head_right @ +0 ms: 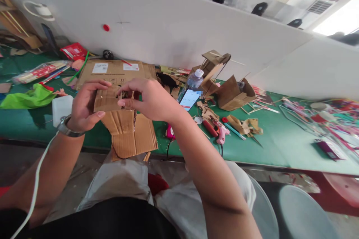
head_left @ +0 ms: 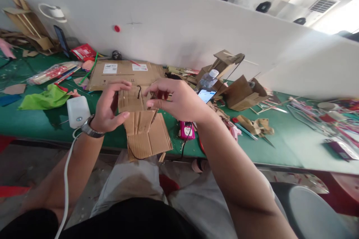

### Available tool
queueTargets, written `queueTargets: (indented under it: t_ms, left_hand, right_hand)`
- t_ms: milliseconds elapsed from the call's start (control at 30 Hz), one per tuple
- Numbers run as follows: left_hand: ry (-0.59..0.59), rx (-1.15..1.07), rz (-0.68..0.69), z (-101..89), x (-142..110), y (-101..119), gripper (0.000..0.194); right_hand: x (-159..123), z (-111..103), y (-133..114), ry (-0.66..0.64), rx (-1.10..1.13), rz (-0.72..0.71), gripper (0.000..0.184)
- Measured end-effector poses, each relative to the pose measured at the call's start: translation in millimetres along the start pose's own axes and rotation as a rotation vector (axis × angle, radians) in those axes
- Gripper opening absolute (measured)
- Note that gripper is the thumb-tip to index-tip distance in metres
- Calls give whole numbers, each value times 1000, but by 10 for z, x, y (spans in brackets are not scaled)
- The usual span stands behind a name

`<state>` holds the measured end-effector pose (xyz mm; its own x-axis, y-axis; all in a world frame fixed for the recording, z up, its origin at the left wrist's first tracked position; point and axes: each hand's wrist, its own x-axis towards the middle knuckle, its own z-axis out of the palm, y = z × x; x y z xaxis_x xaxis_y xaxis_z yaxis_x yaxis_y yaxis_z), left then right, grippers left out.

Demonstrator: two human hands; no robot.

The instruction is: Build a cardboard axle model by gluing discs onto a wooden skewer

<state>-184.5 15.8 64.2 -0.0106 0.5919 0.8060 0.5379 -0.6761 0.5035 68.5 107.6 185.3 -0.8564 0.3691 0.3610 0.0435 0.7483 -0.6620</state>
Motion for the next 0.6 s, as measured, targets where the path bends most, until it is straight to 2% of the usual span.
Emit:
queueTargets:
  t_ms: [200, 400, 600]
  left_hand:
    - [-29, -57, 30, 131, 76, -144, 53]
    - [-67, -143, 97, 364, 156, -152, 52]
    - [-148, -208, 78, 485, 228, -132, 53]
  right_hand:
    - [-8, 59, 102, 29, -7, 38, 35]
    - [-42, 66, 141, 53, -79, 33, 24]
    - [-62, 43, 129, 87, -140, 96, 21]
